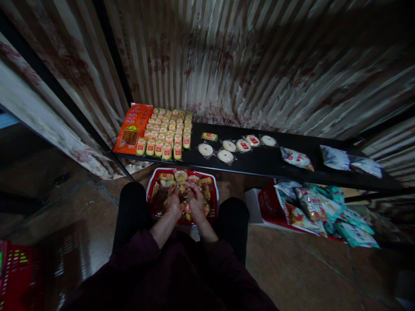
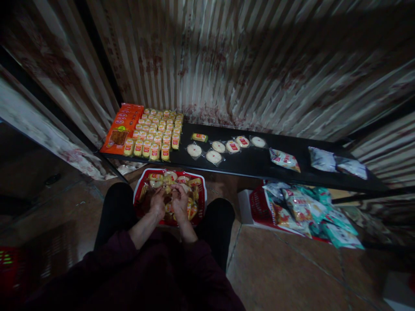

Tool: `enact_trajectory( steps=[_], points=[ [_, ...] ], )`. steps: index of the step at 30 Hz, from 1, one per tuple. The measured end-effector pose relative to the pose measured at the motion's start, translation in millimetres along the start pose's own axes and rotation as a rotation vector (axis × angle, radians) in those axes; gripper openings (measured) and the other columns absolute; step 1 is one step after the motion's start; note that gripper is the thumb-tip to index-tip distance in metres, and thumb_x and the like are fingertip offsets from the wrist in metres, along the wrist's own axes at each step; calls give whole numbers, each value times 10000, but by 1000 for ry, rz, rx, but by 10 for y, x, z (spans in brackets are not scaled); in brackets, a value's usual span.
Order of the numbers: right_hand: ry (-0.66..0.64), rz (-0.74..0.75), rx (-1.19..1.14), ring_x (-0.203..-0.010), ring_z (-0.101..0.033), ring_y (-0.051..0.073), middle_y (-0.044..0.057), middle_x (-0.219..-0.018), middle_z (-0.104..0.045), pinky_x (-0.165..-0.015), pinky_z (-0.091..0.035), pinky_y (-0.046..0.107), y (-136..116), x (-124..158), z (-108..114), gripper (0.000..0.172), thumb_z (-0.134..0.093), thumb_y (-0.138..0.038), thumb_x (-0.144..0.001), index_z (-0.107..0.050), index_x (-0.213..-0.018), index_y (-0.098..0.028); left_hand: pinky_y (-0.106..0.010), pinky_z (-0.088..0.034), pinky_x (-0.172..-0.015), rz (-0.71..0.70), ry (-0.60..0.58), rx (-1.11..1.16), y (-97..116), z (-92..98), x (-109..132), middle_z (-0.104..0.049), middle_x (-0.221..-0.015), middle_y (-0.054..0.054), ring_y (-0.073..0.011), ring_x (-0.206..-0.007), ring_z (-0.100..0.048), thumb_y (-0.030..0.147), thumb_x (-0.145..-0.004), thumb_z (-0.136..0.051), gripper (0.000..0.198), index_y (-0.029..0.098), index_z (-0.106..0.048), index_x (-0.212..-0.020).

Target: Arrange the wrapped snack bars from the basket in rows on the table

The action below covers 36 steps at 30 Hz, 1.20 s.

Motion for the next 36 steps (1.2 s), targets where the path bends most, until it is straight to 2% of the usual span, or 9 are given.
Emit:
enact_trajectory(
  steps=[3, 5, 9, 13, 17, 23, 26, 30, 36],
  points=[
    [12, -4, 4, -892, -589, 197, 15, -826, -680, -848, -436, 324, -53, 10, -6, 160, -535, -283, -768, -677, -815, -227, -284, -525, -747, 115, 57, 55, -35, 13, 9, -684, -795, -24, -131, -740, -644, 192, -774, -572, 89, 191, -653, -811],
    [11, -12, 10, -875, -585, 197, 13, -808, -675, -844, -435, 326, -61, 12, -9, 162, -531, -286, -772, -676, -814, -227, -308, -530, -754, 146, 49, 43, -34, 2, 15, -682, -789, -28, -143, -743, -649, 208, -784, -568, 90, 192, -653, -811],
    [-1, 10, 33, -860, -586, 195, 12, -786, -675, -837, -433, 322, -62, 11, -12, 168, -528, -278, -778, -684, -810, -225, -341, -533, -761, 116, 22, 1, -11, -7, 13, -678, -777, -32, -163, -757, -652, 272, -769, -616, 105, 197, -655, -831],
    [-27, 66, 112, -907, -595, 199, 31, -876, -687, -821, -444, 319, -83, 7, -16, 197, -514, -259, -783, -699, -839, -223, -322, -520, -784, 123, 55, 30, 6, 15, 33, -682, -826, -29, -139, -754, -644, 208, -791, -556, 99, 195, -646, -830],
    [-44, 112, 215, -938, -606, 213, 57, -934, -700, -877, -444, 350, -98, 9, -7, 220, -528, -273, -773, -718, -868, -216, -294, -502, -778, 100, 31, -17, 70, 0, 73, -678, -860, -21, -123, -743, -634, 173, -780, -536, 116, 198, -627, -846],
    [-41, 13, 276, -935, -624, 221, 53, -1010, -710, -893, -454, 365, 6, 29, 13, 251, -578, -336, -765, -717, -950, -240, -263, -494, -715, 63, 11, -31, 111, -8, 133, -661, -760, 6, -116, -685, -623, 150, -721, -574, 119, 206, -593, -825],
    [-41, -55, 279, -942, -630, 232, 53, -1034, -712, -880, -462, 375, 66, 39, 17, 288, -579, -396, -776, -709, -986, -248, -257, -494, -721, 14, -28, -39, 118, -17, 167, -666, -804, 0, -116, -720, -629, 161, -721, -562, 125, 201, -606, -830],
    [-48, -161, 236, -914, -638, 239, 37, -995, -721, -877, -457, 379, 167, 48, 28, 325, -630, -447, -750, -701, -1014, -272, -272, -492, -790, -66, -82, -107, 134, -37, 211, -686, -924, -29, -141, -840, -640, 203, -745, -543, 127, 197, -649, -816],
    [-45, -214, 140, -971, -635, 232, 43, -1024, -718, -907, -453, 372, 371, 47, 54, 297, -629, -430, -740, -707, -964, -252, -307, -460, -916, -145, -116, -121, 153, -52, 229, -701, -988, -44, -161, -971, -629, 149, -744, -523, 167, 193, -674, -801]
  ],
)
Point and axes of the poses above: each hand's wrist, its own x-axis away from the middle knuckle, its own z-axis out of the back of the hand, y = z × x, the point moved 5 cm from there along -x, towards the middle knuckle
